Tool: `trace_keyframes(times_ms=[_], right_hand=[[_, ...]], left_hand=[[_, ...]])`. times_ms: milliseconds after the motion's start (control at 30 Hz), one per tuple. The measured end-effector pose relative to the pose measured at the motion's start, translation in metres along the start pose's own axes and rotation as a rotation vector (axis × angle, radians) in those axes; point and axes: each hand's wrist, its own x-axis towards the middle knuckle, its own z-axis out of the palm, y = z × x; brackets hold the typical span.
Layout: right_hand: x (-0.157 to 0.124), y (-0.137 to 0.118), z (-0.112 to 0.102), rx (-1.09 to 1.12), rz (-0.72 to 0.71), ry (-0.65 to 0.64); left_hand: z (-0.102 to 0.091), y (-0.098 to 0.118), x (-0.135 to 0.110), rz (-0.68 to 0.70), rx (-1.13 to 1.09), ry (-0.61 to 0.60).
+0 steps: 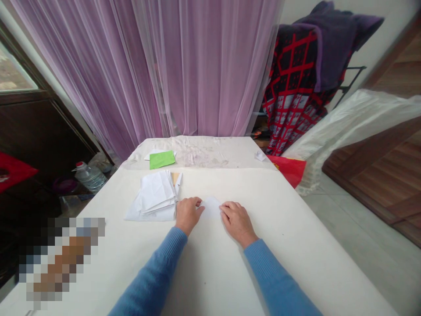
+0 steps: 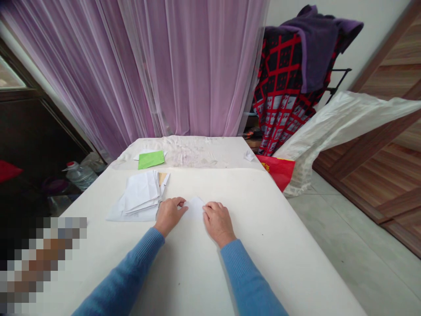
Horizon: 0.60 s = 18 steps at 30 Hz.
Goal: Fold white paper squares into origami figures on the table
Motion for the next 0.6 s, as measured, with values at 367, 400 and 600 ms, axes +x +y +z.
trace_keyframes(times_ms=[367, 400, 600], right_hand=[[0.0, 0.001, 0.0, 0.034, 0.008, -0.009], [0.0, 0.001, -0.001, 0.034, 0.009, -0.007], [0.0, 0.001, 0.0, 0.026, 0.005, -0.007]], left_hand=[[0.01, -0.001, -0.01, 0.075, 0.025, 0.104], [0.01, -0.002, -0.011, 0.099, 0.053, 0.104], [0.008, -0.003, -0.011, 0.176, 0.197, 0.062]])
